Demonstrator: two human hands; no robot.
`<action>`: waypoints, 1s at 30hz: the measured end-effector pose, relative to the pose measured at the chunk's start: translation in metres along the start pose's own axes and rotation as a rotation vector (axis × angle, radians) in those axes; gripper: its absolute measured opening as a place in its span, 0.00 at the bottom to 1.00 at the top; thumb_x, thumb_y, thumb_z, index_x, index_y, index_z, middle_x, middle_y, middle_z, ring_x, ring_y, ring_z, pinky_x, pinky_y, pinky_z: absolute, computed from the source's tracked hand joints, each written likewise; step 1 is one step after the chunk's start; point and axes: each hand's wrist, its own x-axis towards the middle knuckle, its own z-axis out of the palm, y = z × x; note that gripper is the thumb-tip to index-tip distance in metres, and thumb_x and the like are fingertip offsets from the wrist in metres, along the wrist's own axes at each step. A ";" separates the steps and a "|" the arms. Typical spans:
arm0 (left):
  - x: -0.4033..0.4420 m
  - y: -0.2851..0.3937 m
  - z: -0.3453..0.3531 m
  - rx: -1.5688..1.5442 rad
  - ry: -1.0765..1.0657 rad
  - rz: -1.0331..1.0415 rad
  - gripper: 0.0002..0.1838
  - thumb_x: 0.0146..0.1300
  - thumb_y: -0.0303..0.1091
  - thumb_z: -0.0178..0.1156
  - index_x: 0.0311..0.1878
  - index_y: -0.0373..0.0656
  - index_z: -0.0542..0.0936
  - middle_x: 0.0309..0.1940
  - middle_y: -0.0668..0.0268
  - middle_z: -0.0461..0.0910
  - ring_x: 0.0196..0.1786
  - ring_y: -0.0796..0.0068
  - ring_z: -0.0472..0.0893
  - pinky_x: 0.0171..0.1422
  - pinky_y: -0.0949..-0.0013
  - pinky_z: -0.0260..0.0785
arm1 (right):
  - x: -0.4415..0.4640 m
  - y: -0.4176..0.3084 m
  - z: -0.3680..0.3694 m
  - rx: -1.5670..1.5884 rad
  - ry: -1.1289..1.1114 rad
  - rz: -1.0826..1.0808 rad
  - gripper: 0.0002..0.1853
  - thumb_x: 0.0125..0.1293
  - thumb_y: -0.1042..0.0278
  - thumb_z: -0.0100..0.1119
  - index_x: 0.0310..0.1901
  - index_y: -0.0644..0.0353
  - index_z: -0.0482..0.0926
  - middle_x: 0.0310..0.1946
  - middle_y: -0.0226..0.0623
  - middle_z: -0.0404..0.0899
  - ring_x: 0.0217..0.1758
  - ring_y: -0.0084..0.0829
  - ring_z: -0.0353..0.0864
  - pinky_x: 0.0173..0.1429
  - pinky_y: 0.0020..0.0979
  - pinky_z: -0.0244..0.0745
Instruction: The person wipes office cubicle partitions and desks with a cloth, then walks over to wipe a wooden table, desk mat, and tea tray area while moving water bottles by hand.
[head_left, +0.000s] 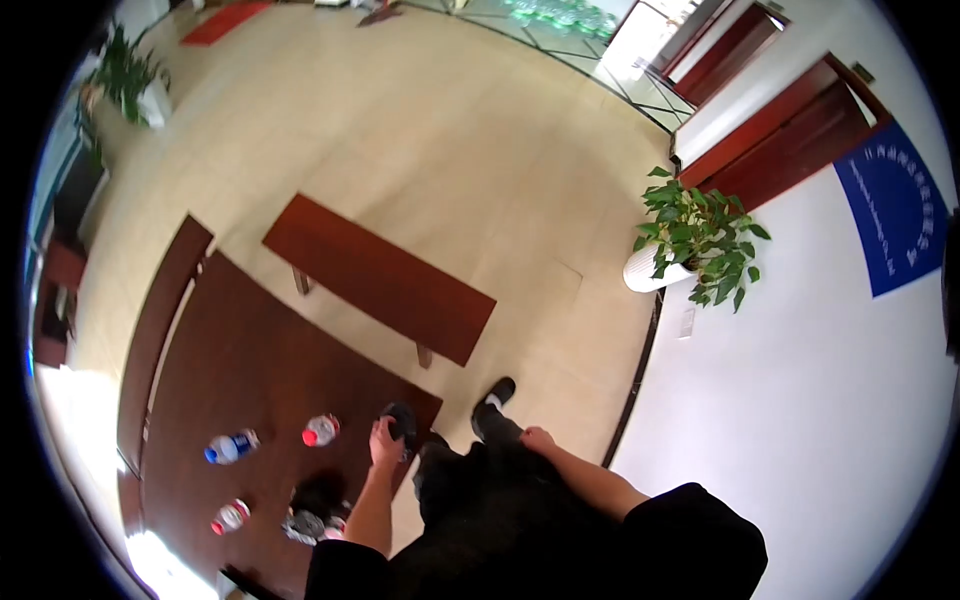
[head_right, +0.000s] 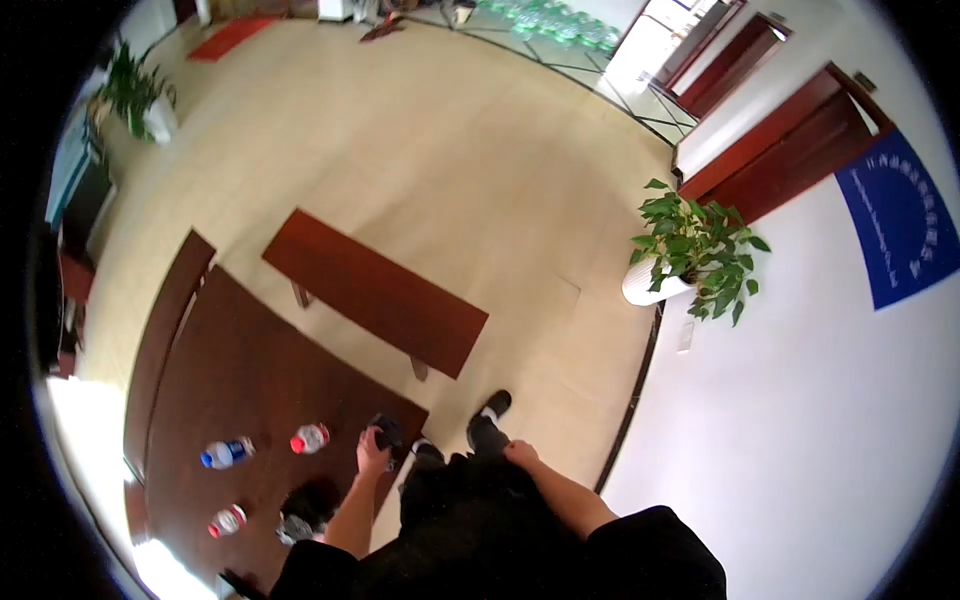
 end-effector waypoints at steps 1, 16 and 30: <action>0.008 0.007 0.008 0.017 -0.003 0.012 0.23 0.42 0.24 0.67 0.45 0.47 0.73 0.42 0.52 0.75 0.48 0.44 0.77 0.53 0.51 0.71 | 0.012 0.010 0.003 -0.022 -0.033 -0.057 0.21 0.54 0.47 0.60 0.39 0.56 0.85 0.36 0.44 0.86 0.45 0.42 0.84 0.52 0.40 0.77; 0.092 0.130 0.139 0.213 -0.181 -0.384 0.30 0.43 0.36 0.75 0.50 0.45 0.72 0.45 0.52 0.79 0.49 0.51 0.80 0.53 0.55 0.73 | 0.076 0.091 -0.218 1.094 0.261 0.052 0.08 0.62 0.67 0.58 0.38 0.63 0.82 0.24 0.37 0.82 0.24 0.28 0.81 0.28 0.27 0.76; 0.216 0.238 0.205 0.282 -0.264 -0.458 0.30 0.40 0.40 0.75 0.47 0.46 0.73 0.38 0.55 0.82 0.46 0.55 0.82 0.50 0.56 0.75 | -0.187 -0.056 -0.716 1.058 0.960 -2.033 0.19 0.71 0.62 0.51 0.58 0.63 0.74 0.58 0.41 0.72 0.61 0.33 0.70 0.62 0.36 0.69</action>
